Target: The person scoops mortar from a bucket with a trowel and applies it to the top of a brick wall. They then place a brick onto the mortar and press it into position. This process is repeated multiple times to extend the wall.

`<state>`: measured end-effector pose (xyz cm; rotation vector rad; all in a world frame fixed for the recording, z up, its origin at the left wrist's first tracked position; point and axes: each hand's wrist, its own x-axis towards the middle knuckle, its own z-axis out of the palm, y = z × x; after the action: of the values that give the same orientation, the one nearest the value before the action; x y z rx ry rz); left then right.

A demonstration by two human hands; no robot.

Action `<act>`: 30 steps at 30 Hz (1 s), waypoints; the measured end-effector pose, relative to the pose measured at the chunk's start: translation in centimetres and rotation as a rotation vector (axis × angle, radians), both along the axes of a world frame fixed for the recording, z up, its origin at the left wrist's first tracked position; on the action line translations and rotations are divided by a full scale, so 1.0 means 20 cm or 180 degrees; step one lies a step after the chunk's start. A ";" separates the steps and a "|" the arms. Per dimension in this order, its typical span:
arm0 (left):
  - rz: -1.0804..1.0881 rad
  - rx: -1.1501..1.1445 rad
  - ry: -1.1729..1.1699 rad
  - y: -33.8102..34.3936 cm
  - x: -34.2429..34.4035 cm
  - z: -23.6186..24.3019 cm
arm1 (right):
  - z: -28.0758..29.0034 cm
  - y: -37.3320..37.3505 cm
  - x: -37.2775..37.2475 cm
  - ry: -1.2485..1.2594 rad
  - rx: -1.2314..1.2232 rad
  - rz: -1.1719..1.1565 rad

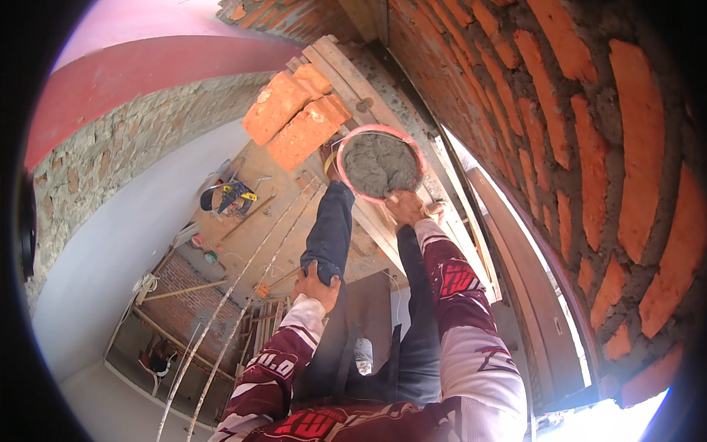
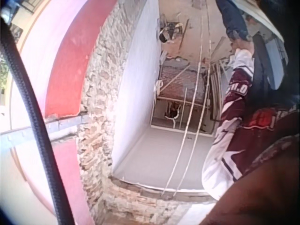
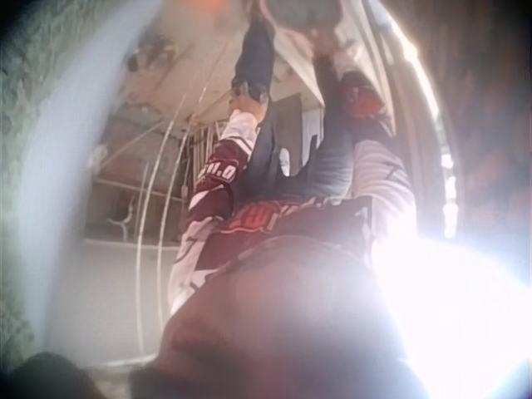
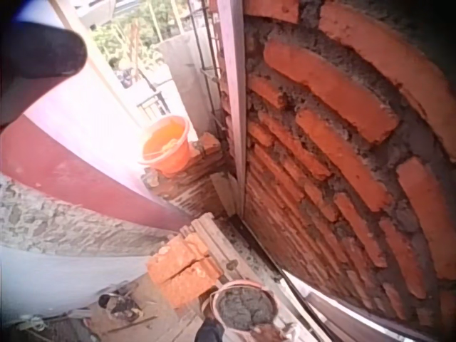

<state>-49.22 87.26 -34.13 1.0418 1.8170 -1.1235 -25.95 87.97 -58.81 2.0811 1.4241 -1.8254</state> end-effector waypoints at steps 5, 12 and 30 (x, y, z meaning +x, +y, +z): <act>0.0022 0.0174 -0.0090 0.00 -0.01 -0.01 | 0.12 0.03 0.07 0.0379 -0.0156 -0.0337; 0.0071 0.0503 -0.0121 0.09 0.02 0.08 | 0.76 0.04 0.30 0.0523 -0.0151 -0.0495; 0.0665 0.1829 -0.1600 0.10 -0.42 0.31 | 3.32 0.25 1.10 -0.2129 0.2954 -0.1324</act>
<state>-57.58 89.33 -27.85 1.2737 1.7990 -0.1700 -3.97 92.99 7.65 3.1207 1.8682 -0.2803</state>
